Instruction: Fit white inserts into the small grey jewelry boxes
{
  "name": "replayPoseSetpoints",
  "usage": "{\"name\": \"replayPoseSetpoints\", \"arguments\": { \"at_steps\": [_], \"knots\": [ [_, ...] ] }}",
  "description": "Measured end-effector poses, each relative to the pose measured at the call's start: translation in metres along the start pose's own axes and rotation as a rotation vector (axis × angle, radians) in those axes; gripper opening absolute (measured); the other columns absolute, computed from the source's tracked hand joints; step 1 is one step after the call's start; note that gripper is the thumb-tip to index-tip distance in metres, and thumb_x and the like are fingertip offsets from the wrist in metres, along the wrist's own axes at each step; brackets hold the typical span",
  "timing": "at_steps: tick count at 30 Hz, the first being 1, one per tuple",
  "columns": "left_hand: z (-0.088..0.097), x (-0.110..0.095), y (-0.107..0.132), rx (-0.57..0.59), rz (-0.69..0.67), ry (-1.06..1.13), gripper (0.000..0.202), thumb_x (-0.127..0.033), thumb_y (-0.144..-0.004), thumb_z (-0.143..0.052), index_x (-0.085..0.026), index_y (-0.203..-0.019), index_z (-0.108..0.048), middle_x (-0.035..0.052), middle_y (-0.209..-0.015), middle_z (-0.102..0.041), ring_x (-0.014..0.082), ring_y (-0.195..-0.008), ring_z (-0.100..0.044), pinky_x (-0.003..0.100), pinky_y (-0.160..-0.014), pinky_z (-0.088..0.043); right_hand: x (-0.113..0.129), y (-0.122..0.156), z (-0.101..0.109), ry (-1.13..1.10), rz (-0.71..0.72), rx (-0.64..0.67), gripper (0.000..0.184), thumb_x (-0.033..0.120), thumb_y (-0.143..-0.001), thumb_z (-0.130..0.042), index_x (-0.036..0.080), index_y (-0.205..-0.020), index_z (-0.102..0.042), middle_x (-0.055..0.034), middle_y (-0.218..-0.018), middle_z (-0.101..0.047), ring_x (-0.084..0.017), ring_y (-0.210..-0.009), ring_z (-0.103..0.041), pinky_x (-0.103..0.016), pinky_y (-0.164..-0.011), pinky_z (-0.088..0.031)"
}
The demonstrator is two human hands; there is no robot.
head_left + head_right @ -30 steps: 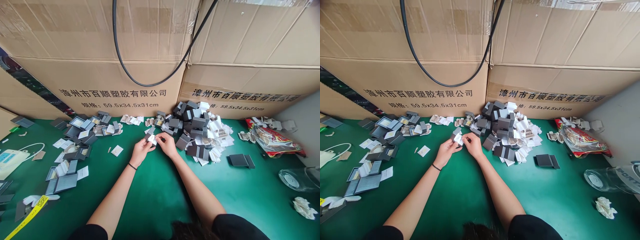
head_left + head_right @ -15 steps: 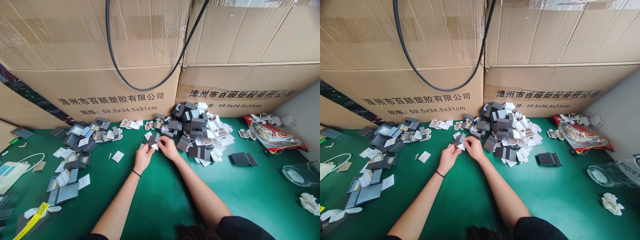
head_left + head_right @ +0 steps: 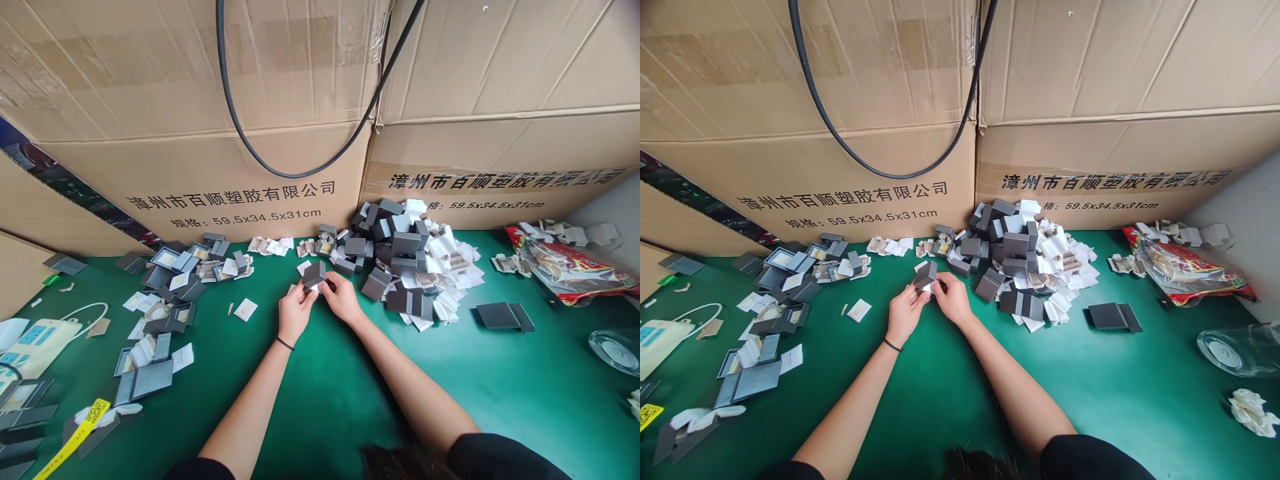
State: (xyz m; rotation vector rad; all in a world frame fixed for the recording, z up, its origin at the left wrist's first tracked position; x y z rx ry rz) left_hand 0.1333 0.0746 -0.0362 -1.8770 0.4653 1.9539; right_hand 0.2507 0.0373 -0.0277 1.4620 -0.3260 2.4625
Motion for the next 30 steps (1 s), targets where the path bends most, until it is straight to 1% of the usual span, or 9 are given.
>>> {"name": "replayPoseSetpoints", "arguments": {
  "at_steps": [4,9,12,15,18,20,22,24,30],
  "knots": [
    [-0.001,-0.003,0.002,0.046,-0.043,-0.015,0.058,-0.036,-0.081,-0.058,-0.013,-0.132,-0.042,0.0107,-0.121,-0.052,0.0217,-0.111,-0.051,0.032,-0.096,-0.042,0.0,0.003,-0.001,0.008,-0.01,-0.003,0.046,0.039,-0.083,-0.028,0.006,-0.104,-0.054,-0.0019,-0.097,-0.044,0.013,-0.077,-0.031,0.006,-0.065,-0.024],
    [-0.003,-0.006,0.004,0.061,-0.019,0.063,0.061,-0.033,-0.08,-0.059,-0.009,-0.133,-0.041,0.0125,-0.123,-0.05,0.0238,-0.112,-0.05,0.034,-0.096,-0.043,0.004,0.003,0.0,0.055,0.031,0.004,0.045,0.037,-0.084,-0.025,0.006,-0.1,-0.054,-0.0013,-0.1,-0.043,0.012,-0.082,-0.031,0.005,-0.067,-0.023],
    [-0.004,-0.012,0.004,0.025,-0.017,0.116,0.061,-0.032,-0.079,-0.06,-0.01,-0.132,-0.041,0.0121,-0.124,-0.05,0.0235,-0.112,-0.05,0.034,-0.096,-0.043,0.003,0.002,-0.001,0.096,0.029,0.007,0.046,0.039,-0.085,-0.026,0.005,-0.097,-0.054,-0.0021,-0.097,-0.043,0.011,-0.079,-0.029,0.003,-0.066,-0.021],
    [-0.002,-0.018,0.003,-0.028,-0.015,0.131,0.058,-0.032,-0.078,-0.061,-0.009,-0.129,-0.044,0.0128,-0.121,-0.052,0.0227,-0.109,-0.052,0.033,-0.096,-0.043,0.006,0.004,0.001,0.089,0.033,-0.052,0.046,0.041,-0.085,-0.028,0.006,-0.098,-0.054,-0.0024,-0.098,-0.043,0.011,-0.083,-0.03,0.004,-0.069,-0.024],
    [0.003,-0.016,0.001,-0.085,0.032,0.16,0.052,-0.037,-0.079,-0.06,-0.008,-0.12,-0.048,0.0145,-0.115,-0.055,0.0234,-0.102,-0.056,0.034,-0.087,-0.048,0.011,0.006,0.002,0.039,0.042,-0.095,0.047,0.044,-0.084,-0.03,0.009,-0.104,-0.054,-0.0011,-0.103,-0.042,0.011,-0.09,-0.033,0.006,-0.074,-0.029],
    [0.005,-0.013,0.0,-0.08,0.065,0.203,0.049,-0.04,-0.08,-0.058,-0.008,-0.117,-0.049,0.0148,-0.116,-0.054,0.0239,-0.103,-0.055,0.034,-0.085,-0.049,0.01,0.006,0.001,-0.003,0.007,-0.073,0.051,0.047,-0.084,-0.03,0.009,-0.112,-0.05,-0.0013,-0.103,-0.042,0.012,-0.088,-0.035,0.006,-0.07,-0.03],
    [0.004,-0.01,-0.002,-0.028,0.094,0.226,0.05,-0.04,-0.08,-0.058,-0.01,-0.118,-0.049,0.0141,-0.12,-0.052,0.0242,-0.106,-0.053,0.033,-0.085,-0.048,0.005,0.004,-0.001,-0.032,-0.052,-0.008,0.057,0.051,-0.084,-0.029,0.008,-0.117,-0.045,-0.0016,-0.1,-0.044,0.013,-0.078,-0.035,0.005,-0.063,-0.028],
    [0.001,-0.008,-0.003,0.036,0.128,0.231,0.051,-0.038,-0.079,-0.06,-0.012,-0.12,-0.048,0.0133,-0.122,-0.05,0.0246,-0.109,-0.051,0.032,-0.084,-0.048,-0.001,0.001,-0.004,-0.05,-0.093,0.109,0.061,0.055,-0.084,-0.027,0.007,-0.116,-0.044,-0.0015,-0.094,-0.045,0.014,-0.069,-0.033,0.004,-0.059,-0.026],
    [-0.001,-0.006,-0.003,0.105,0.174,0.226,0.052,-0.039,-0.077,-0.062,-0.01,-0.119,-0.05,0.0146,-0.123,-0.049,0.0261,-0.108,-0.051,0.033,-0.082,-0.048,-0.005,0.005,-0.01,-0.136,-0.12,0.59,0.078,0.07,-0.077,-0.028,0.004,-0.116,-0.04,-0.0033,-0.088,-0.046,0.011,-0.063,-0.036,0.002,-0.055,-0.028]
  ]
}}
Point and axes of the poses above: each hand's wrist, its own y-axis away from the middle knuckle, its own z-axis out of the back of the hand, x = y × z, the point moved 8 cm from there along -y, towards the middle knuckle
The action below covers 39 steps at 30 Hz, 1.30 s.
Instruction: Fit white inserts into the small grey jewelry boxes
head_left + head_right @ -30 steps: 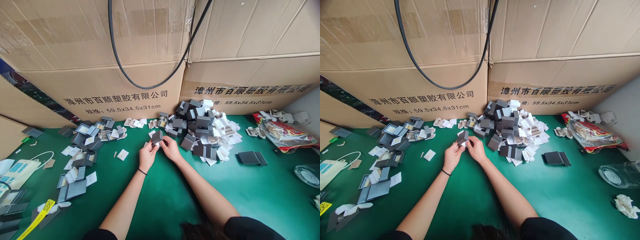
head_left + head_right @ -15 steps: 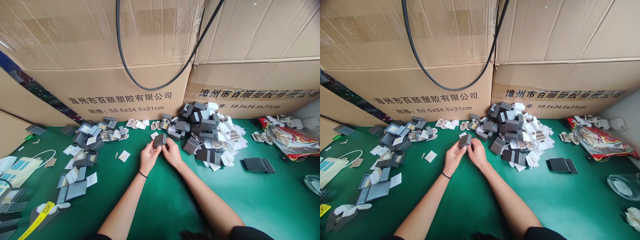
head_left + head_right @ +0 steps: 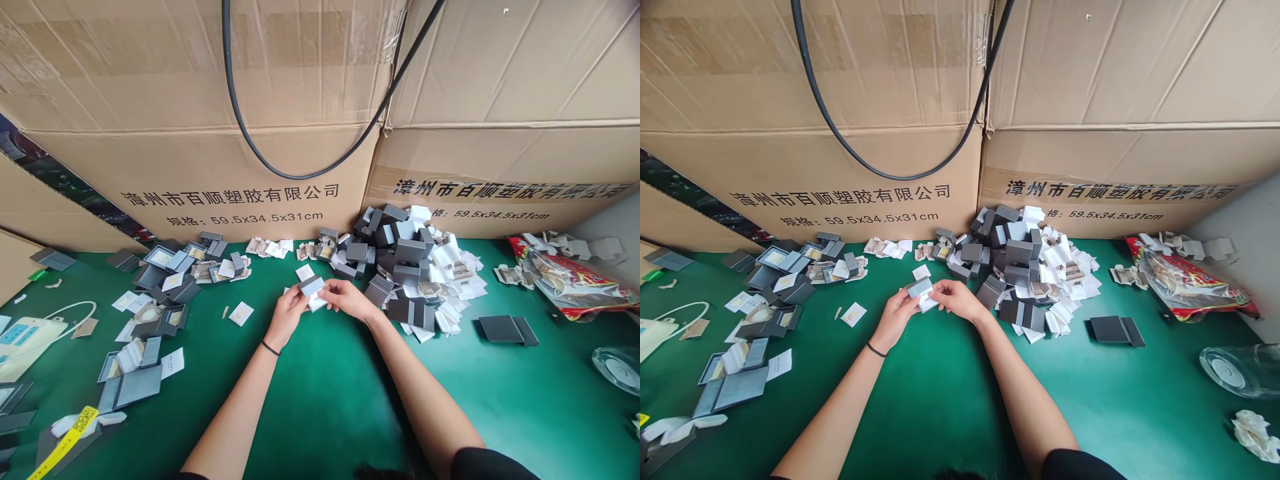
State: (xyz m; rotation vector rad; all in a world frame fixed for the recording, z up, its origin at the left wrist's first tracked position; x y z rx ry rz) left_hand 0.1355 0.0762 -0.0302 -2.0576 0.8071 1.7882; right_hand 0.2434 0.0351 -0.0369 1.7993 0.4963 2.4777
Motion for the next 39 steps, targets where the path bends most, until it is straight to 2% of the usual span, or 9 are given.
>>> {"name": "replayPoseSetpoints", "arguments": {
  "at_steps": [2,6,8,14,18,26,32,36,39],
  "knots": [
    [-0.001,-0.001,0.0,0.005,0.004,0.01,0.052,-0.041,-0.077,-0.061,-0.009,-0.117,-0.051,0.0155,-0.122,-0.049,0.0266,-0.106,-0.052,0.035,-0.081,-0.049,0.0,0.002,-0.001,-0.005,-0.017,0.045,0.079,0.071,-0.075,-0.03,0.002,-0.11,-0.04,-0.0024,-0.08,-0.045,0.011,-0.058,-0.033,0.001,-0.053,-0.026],
    [-0.003,-0.006,0.0,0.002,-0.016,-0.005,0.056,-0.043,-0.074,-0.064,-0.01,-0.116,-0.051,0.0157,-0.12,-0.051,0.0267,-0.104,-0.053,0.034,-0.081,-0.048,0.001,-0.001,0.006,-0.036,0.012,-0.134,0.073,0.067,-0.073,-0.035,-0.001,-0.098,-0.04,-0.0017,-0.077,-0.043,0.012,-0.057,-0.031,0.0,-0.053,-0.026],
    [-0.004,-0.009,0.0,0.003,-0.032,-0.024,0.053,-0.042,-0.074,-0.064,-0.01,-0.114,-0.052,0.0152,-0.118,-0.053,0.0254,-0.104,-0.054,0.033,-0.083,-0.047,0.0,-0.004,0.005,-0.048,0.026,-0.175,0.071,0.066,-0.073,-0.034,-0.001,-0.098,-0.04,-0.002,-0.079,-0.044,0.011,-0.057,-0.031,-0.001,-0.053,-0.026],
    [-0.002,-0.004,-0.001,-0.003,-0.012,-0.034,0.052,-0.04,-0.075,-0.064,-0.01,-0.116,-0.051,0.0148,-0.114,-0.055,0.0246,-0.1,-0.056,0.033,-0.081,-0.048,-0.002,-0.004,0.001,-0.043,-0.009,-0.103,0.067,0.059,-0.078,-0.031,0.001,-0.108,-0.039,-0.0015,-0.074,-0.044,0.01,-0.054,-0.031,0.0,-0.051,-0.024],
    [0.0,-0.001,-0.004,-0.017,-0.04,-0.077,0.052,-0.041,-0.075,-0.063,-0.008,-0.112,-0.052,0.0157,-0.111,-0.057,0.0237,-0.094,-0.057,0.033,-0.079,-0.048,-0.003,-0.002,0.0,0.048,-0.047,-0.091,0.059,0.054,-0.081,-0.029,0.001,-0.106,-0.038,-0.0014,-0.074,-0.044,0.01,-0.053,-0.034,0.002,-0.052,-0.026],
    [-0.002,-0.014,0.0,-0.013,-0.191,-0.234,0.038,-0.039,-0.078,-0.059,-0.009,-0.1,-0.06,0.0126,-0.106,-0.058,0.0204,-0.09,-0.057,0.028,-0.077,-0.047,-0.001,0.0,-0.004,0.153,-0.02,-0.078,0.08,0.074,-0.076,-0.029,0.001,-0.106,-0.035,-0.0042,-0.085,-0.045,0.009,-0.06,-0.04,0.002,-0.051,-0.03],
    [-0.003,-0.007,0.0,0.009,-0.158,-0.185,0.045,-0.037,-0.077,-0.06,-0.006,-0.11,-0.055,0.0147,-0.111,-0.056,0.0208,-0.094,-0.057,0.029,-0.081,-0.046,-0.007,-0.002,-0.004,0.14,-0.051,-0.058,0.068,0.063,-0.081,-0.03,0.001,-0.11,-0.035,-0.0048,-0.087,-0.046,0.008,-0.06,-0.042,0.001,-0.05,-0.031],
    [-0.005,-0.008,0.0,0.03,-0.183,-0.24,0.043,-0.034,-0.079,-0.058,-0.006,-0.112,-0.054,0.0137,-0.11,-0.057,0.0193,-0.092,-0.057,0.029,-0.08,-0.047,-0.01,-0.003,-0.005,0.164,-0.072,-0.04,0.066,0.061,-0.082,-0.027,0.004,-0.115,-0.035,-0.0042,-0.089,-0.046,0.006,-0.062,-0.043,0.0,-0.05,-0.033],
    [-0.004,-0.008,0.0,0.0,-0.178,-0.239,0.04,-0.032,-0.079,-0.056,-0.006,-0.109,-0.054,0.0136,-0.108,-0.058,0.0194,-0.091,-0.058,0.029,-0.079,-0.047,-0.009,-0.002,-0.005,0.195,-0.072,-0.041,0.065,0.06,-0.083,-0.025,0.004,-0.113,-0.035,-0.0044,-0.09,-0.046,0.005,-0.062,-0.044,-0.001,-0.049,-0.033]
  ]
}}
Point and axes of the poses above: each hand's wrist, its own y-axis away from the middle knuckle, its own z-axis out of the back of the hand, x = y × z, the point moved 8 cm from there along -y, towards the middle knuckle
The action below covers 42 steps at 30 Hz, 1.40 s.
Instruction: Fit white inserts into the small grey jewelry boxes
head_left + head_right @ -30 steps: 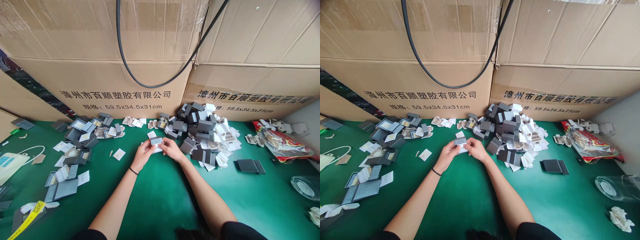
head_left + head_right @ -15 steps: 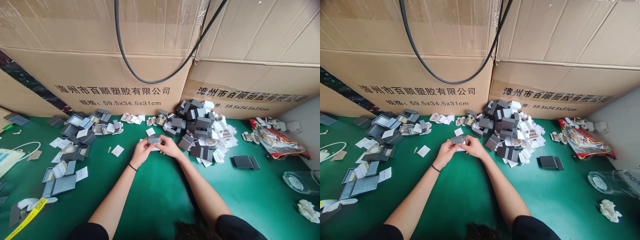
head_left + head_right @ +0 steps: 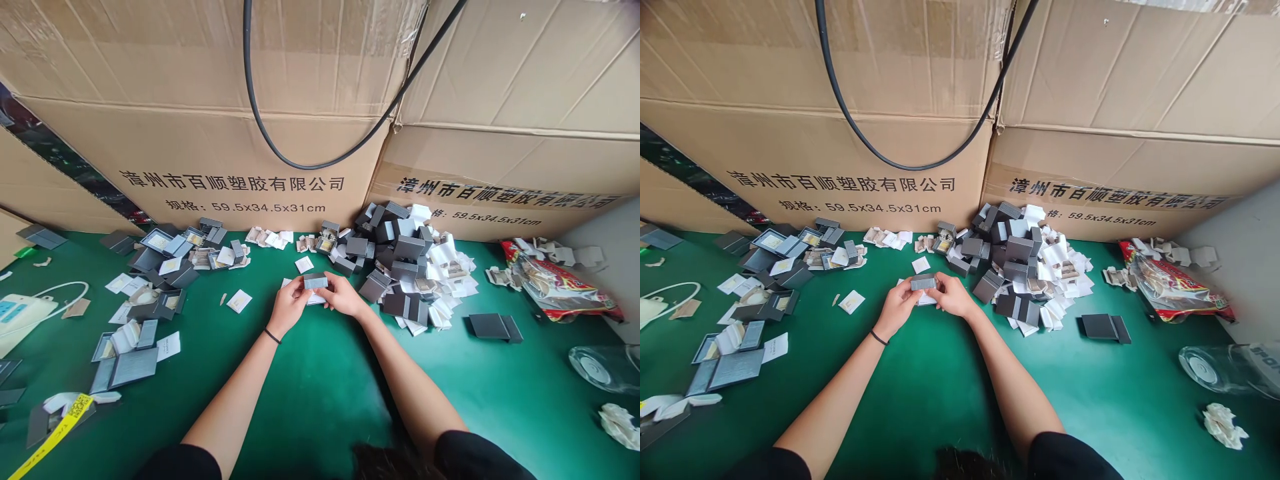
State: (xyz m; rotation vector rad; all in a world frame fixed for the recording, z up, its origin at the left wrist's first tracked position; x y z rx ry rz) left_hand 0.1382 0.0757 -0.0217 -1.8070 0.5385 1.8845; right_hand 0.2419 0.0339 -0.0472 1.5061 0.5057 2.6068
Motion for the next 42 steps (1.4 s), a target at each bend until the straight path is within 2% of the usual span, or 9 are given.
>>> {"name": "replayPoseSetpoints", "arguments": {
  "at_steps": [9,14,20,25,28,30,36,39,42],
  "knots": [
    [0.002,-0.003,-0.001,-0.035,-0.024,-0.101,0.035,-0.032,-0.077,-0.055,-0.006,-0.1,-0.056,0.0113,-0.094,-0.06,0.016,-0.079,-0.057,0.027,-0.074,-0.048,0.003,0.002,0.001,0.014,0.004,0.005,0.063,0.058,-0.083,-0.025,0.003,-0.111,-0.034,-0.0041,-0.09,-0.046,0.005,-0.061,-0.043,-0.001,-0.049,-0.033],
    [0.004,-0.003,-0.002,-0.035,-0.023,-0.125,0.04,-0.038,-0.077,-0.055,-0.006,-0.101,-0.055,0.0123,-0.095,-0.06,0.0146,-0.073,-0.056,0.027,-0.071,-0.047,0.002,0.0,0.0,0.012,-0.016,-0.012,0.062,0.058,-0.083,-0.026,0.004,-0.111,-0.034,-0.0035,-0.091,-0.046,0.006,-0.06,-0.043,-0.001,-0.05,-0.033],
    [0.005,-0.003,-0.003,-0.048,-0.066,-0.161,0.039,-0.039,-0.081,-0.053,-0.008,-0.103,-0.057,0.0121,-0.101,-0.059,0.0173,-0.084,-0.057,0.026,-0.073,-0.047,0.005,0.001,0.002,0.055,-0.039,-0.048,0.065,0.062,-0.083,-0.024,0.004,-0.111,-0.037,-0.0022,-0.088,-0.046,0.007,-0.058,-0.041,-0.001,-0.05,-0.03],
    [0.009,0.0,-0.002,-0.094,-0.017,-0.194,0.039,-0.043,-0.081,-0.052,-0.009,-0.1,-0.058,0.0104,-0.093,-0.06,0.0188,-0.082,-0.058,0.026,-0.07,-0.048,0.01,0.002,0.005,0.09,-0.037,-0.098,0.067,0.064,-0.084,-0.022,0.005,-0.109,-0.043,-0.0005,-0.085,-0.046,0.01,-0.056,-0.038,0.001,-0.051,-0.025],
    [0.007,0.006,0.0,-0.072,0.047,-0.091,0.041,-0.046,-0.082,-0.051,-0.01,-0.102,-0.056,0.0098,-0.092,-0.06,0.019,-0.079,-0.059,0.027,-0.064,-0.049,0.01,0.002,0.002,0.075,-0.041,-0.064,0.072,0.068,-0.083,-0.02,0.006,-0.111,-0.044,-0.0005,-0.087,-0.047,0.011,-0.056,-0.036,0.001,-0.052,-0.025],
    [0.006,0.009,0.001,-0.063,0.05,-0.101,0.041,-0.046,-0.081,-0.052,-0.011,-0.102,-0.056,0.009,-0.09,-0.06,0.0178,-0.075,-0.059,0.026,-0.062,-0.049,0.01,0.002,0.001,0.08,-0.045,-0.031,0.075,0.069,-0.083,-0.019,0.005,-0.11,-0.045,-0.0008,-0.085,-0.047,0.011,-0.056,-0.036,0.001,-0.053,-0.025],
    [0.018,-0.003,0.004,-0.238,-0.085,-0.242,0.035,-0.04,-0.08,-0.057,-0.015,-0.104,-0.057,0.0066,-0.099,-0.061,0.016,-0.087,-0.059,0.023,-0.073,-0.047,0.01,0.006,-0.002,0.115,-0.079,0.06,0.066,0.06,-0.083,-0.025,0.002,-0.103,-0.049,-0.0008,-0.08,-0.046,0.012,-0.055,-0.031,0.0,-0.052,-0.021],
    [0.019,-0.017,0.009,-0.307,-0.15,-0.402,0.029,-0.038,-0.077,-0.06,-0.015,-0.095,-0.061,0.0045,-0.085,-0.063,0.0141,-0.075,-0.059,0.022,-0.067,-0.046,0.009,0.006,-0.002,0.11,-0.086,0.071,0.066,0.06,-0.082,-0.026,0.0,-0.096,-0.048,-0.0011,-0.077,-0.045,0.013,-0.055,-0.026,0.0,-0.052,-0.019],
    [0.022,-0.027,0.016,-0.379,-0.171,-0.471,0.029,-0.038,-0.077,-0.06,-0.015,-0.094,-0.061,0.0031,-0.075,-0.062,0.012,-0.063,-0.057,0.021,-0.061,-0.044,0.01,0.005,-0.003,0.106,-0.06,0.068,0.063,0.058,-0.081,-0.028,-0.001,-0.092,-0.048,-0.0005,-0.074,-0.043,0.014,-0.054,-0.021,0.0,-0.052,-0.015]
  ]
}}
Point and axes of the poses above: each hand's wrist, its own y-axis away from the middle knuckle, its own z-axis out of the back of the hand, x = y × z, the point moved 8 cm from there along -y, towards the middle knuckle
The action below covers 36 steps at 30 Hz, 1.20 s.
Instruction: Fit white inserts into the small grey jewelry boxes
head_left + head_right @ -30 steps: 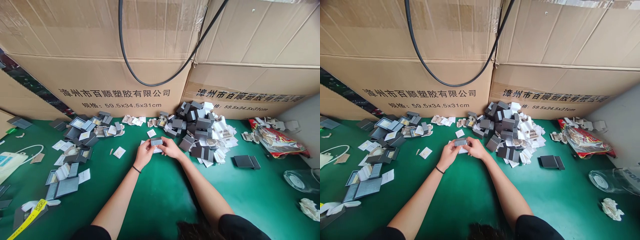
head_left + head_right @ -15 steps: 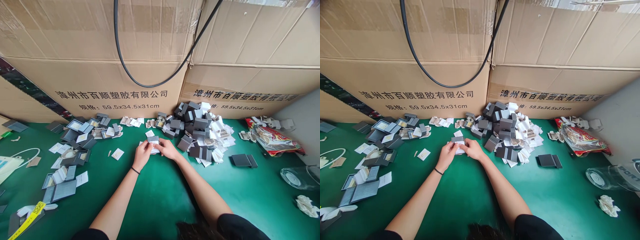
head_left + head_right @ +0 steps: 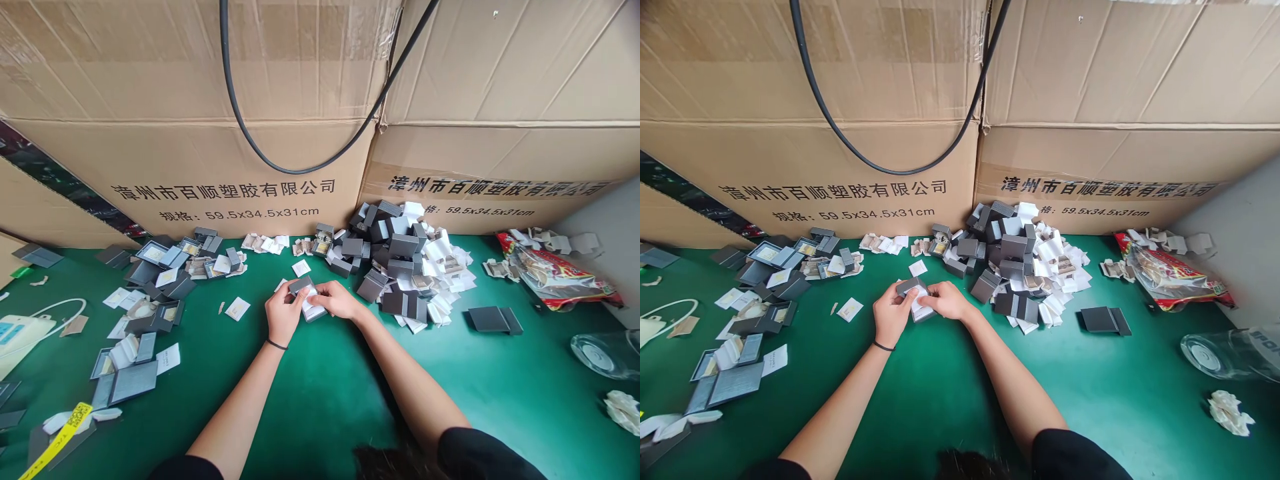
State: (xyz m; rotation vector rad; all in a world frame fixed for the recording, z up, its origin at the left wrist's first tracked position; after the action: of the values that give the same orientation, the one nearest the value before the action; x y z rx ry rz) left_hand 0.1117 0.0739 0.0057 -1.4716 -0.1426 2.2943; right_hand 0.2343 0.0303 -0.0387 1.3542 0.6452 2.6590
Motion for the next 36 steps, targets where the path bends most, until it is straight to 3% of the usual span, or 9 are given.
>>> {"name": "replayPoseSetpoints", "arguments": {
  "at_steps": [7,12,19,25,30,36],
  "knots": [
    [0.007,0.004,-0.003,-0.025,0.046,-0.083,0.032,-0.046,-0.079,-0.055,-0.015,-0.083,-0.057,0.0019,-0.068,-0.059,0.0118,-0.058,-0.053,0.021,-0.055,-0.039,0.008,-0.001,0.005,0.09,0.036,-0.136,0.063,0.059,-0.082,-0.03,0.0,-0.086,-0.049,-0.0003,-0.07,-0.041,0.013,-0.059,-0.014,-0.002,-0.055,-0.007],
    [-0.007,0.013,-0.009,0.157,0.073,-0.079,0.032,-0.046,-0.08,-0.053,-0.015,-0.08,-0.057,0.002,-0.071,-0.061,0.0126,-0.063,-0.055,0.02,-0.055,-0.039,0.011,-0.002,0.01,0.052,0.107,-0.219,0.071,0.067,-0.082,-0.024,0.002,-0.095,-0.049,0.0004,-0.077,-0.044,0.014,-0.059,-0.021,0.0,-0.055,-0.012],
    [-0.012,0.016,-0.011,0.207,0.092,0.004,0.038,-0.049,-0.08,-0.052,-0.013,-0.088,-0.059,0.0062,-0.078,-0.063,0.0157,-0.069,-0.059,0.022,-0.061,-0.044,0.011,-0.002,0.01,0.011,0.21,-0.223,0.069,0.065,-0.084,-0.021,0.003,-0.103,-0.045,0.0002,-0.081,-0.044,0.015,-0.06,-0.023,0.004,-0.056,-0.016],
    [-0.016,0.016,-0.01,0.269,0.128,0.223,0.043,-0.048,-0.079,-0.055,-0.012,-0.101,-0.054,0.0094,-0.096,-0.062,0.0186,-0.083,-0.061,0.024,-0.068,-0.048,0.009,-0.003,0.016,0.038,0.174,-0.324,0.062,0.059,-0.086,-0.021,0.002,-0.096,-0.044,0.0,-0.078,-0.043,0.014,-0.062,-0.022,0.003,-0.055,-0.014],
    [-0.021,0.017,-0.008,0.297,0.134,0.182,0.04,-0.047,-0.079,-0.055,-0.012,-0.098,-0.058,0.0099,-0.094,-0.062,0.0195,-0.083,-0.061,0.025,-0.068,-0.049,0.002,-0.005,0.016,-0.043,0.109,-0.396,0.065,0.062,-0.085,-0.02,0.002,-0.098,-0.043,-0.0005,-0.079,-0.042,0.014,-0.062,-0.023,0.004,-0.056,-0.017],
    [-0.026,0.023,-0.008,0.359,0.219,0.298,0.045,-0.048,-0.079,-0.055,-0.012,-0.107,-0.055,0.0108,-0.099,-0.061,0.0208,-0.087,-0.06,0.028,-0.072,-0.05,0.004,-0.003,0.017,-0.06,0.135,-0.445,0.068,0.064,-0.084,-0.019,0.006,-0.106,-0.045,-0.0004,-0.082,-0.043,0.014,-0.063,-0.025,0.005,-0.056,-0.019]
  ]
}}
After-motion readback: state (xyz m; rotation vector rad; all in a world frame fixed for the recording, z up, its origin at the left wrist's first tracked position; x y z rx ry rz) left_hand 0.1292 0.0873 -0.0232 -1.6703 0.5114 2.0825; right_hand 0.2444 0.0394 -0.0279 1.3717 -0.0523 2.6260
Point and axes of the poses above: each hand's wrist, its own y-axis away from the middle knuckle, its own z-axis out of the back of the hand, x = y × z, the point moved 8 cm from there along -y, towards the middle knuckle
